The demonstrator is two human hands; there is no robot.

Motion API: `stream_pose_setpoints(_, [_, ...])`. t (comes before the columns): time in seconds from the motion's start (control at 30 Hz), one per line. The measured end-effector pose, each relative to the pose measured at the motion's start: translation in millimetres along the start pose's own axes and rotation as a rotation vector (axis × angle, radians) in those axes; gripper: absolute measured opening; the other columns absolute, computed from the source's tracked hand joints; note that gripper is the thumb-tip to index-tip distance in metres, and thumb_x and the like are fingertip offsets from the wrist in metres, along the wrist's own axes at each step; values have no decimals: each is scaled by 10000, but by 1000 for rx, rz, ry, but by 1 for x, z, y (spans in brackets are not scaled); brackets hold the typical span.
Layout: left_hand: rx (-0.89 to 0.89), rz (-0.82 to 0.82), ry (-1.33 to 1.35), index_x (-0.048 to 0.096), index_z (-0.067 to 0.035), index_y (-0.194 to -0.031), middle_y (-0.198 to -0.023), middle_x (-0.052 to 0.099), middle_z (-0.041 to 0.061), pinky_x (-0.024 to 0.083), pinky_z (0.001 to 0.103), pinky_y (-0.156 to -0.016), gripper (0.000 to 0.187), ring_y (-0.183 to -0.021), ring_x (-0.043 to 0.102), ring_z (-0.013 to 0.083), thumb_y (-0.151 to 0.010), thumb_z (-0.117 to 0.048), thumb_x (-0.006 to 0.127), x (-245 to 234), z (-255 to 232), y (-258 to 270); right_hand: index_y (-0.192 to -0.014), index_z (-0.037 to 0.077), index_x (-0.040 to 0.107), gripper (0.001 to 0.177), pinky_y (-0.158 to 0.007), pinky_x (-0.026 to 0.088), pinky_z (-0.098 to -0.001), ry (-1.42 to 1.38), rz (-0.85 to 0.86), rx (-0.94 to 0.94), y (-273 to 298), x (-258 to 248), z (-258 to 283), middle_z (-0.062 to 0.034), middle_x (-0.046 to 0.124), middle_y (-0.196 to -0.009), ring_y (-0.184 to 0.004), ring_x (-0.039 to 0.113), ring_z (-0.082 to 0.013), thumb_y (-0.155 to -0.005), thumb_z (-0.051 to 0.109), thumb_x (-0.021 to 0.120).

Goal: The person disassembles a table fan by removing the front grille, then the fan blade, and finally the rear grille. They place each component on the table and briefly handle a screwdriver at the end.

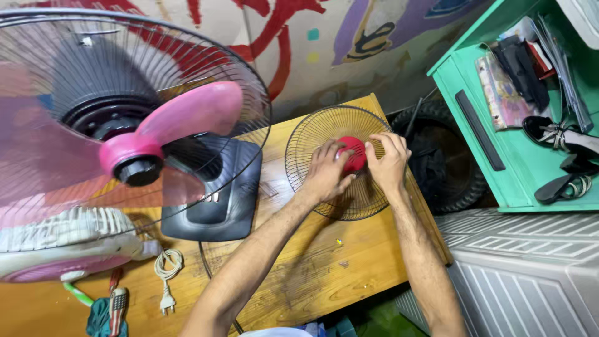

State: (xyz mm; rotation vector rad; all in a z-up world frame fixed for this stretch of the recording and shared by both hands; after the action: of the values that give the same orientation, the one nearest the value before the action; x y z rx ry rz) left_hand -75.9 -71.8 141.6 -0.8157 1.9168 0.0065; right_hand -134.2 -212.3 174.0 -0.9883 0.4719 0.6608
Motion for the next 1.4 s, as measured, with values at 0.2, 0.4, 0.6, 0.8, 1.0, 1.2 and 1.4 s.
stream_pose_setpoints(0.2, [56,-111,76,580,-81,-1320,-1353,533,184,401,536,-1073,592,-1293,480,396,-810,-296,790,-53,-30,24,-1077,79,735,179,-911,511,-443,-73,-24,-121,-6,-33,72,-101,708,-1129,-1086,652,-325,-921,141,796])
stream_pose_setpoints(0.4, [128,-284,93,603,-90,-1267,-1210,591,134,459,474,-958,466,-1155,546,347,-872,-285,754,-127,-63,79,-1077,57,731,170,-951,531,-429,-141,-32,-214,-5,-63,147,-127,714,-1112,-1070,666,-328,-921,97,787])
stream_pose_setpoints(0.6, [125,-402,12,663,-90,-1183,-1004,553,109,465,435,-849,331,-979,540,302,-922,-273,752,-204,-80,123,-1104,32,704,189,-910,545,-411,-266,2,-328,1,-76,226,-128,723,-1076,-995,681,-314,-930,72,767])
stream_pose_setpoints(0.8, [51,-608,-113,707,-93,-1060,-917,584,71,450,406,-749,230,-884,563,272,-889,-219,794,-289,-72,165,-1153,22,686,239,-754,552,-347,-404,104,-372,8,-65,293,-124,699,-969,-856,684,-243,-935,75,766])
stream_pose_setpoints(1.0, [-86,-827,-185,721,-110,-1025,-910,583,58,461,406,-779,184,-880,556,264,-889,-200,806,-352,-44,210,-1191,24,651,302,-653,544,-301,-561,158,-325,1,-31,348,-84,698,-947,-728,649,-163,-930,112,775])
stream_pose_setpoints(1.2, [-229,-980,-270,678,-93,-1040,-1040,619,76,447,433,-928,245,-1029,562,294,-874,-216,809,-383,-22,243,-1268,51,562,508,-620,539,-325,-480,150,-328,-6,-15,388,-79,692,-926,-680,637,-197,-908,278,839])
stream_pose_setpoints(1.4, [-284,-962,-375,686,-44,-1080,-1102,636,128,410,457,-930,402,-1107,563,341,-855,-355,804,-394,-3,247,-1266,48,571,603,-633,552,-411,-278,61,-427,-12,-13,414,-111,696,-892,-741,711,-302,-876,408,858])
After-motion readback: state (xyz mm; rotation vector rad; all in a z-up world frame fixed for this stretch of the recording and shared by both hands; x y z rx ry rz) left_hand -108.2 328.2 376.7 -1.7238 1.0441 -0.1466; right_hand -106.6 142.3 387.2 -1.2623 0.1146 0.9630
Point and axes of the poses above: each hand's wrist, its own y-axis away from the middle knuckle, its own x-axis out of the palm, z = x × y, the point moved 10 cm from there along -y, towards the middle knuckle
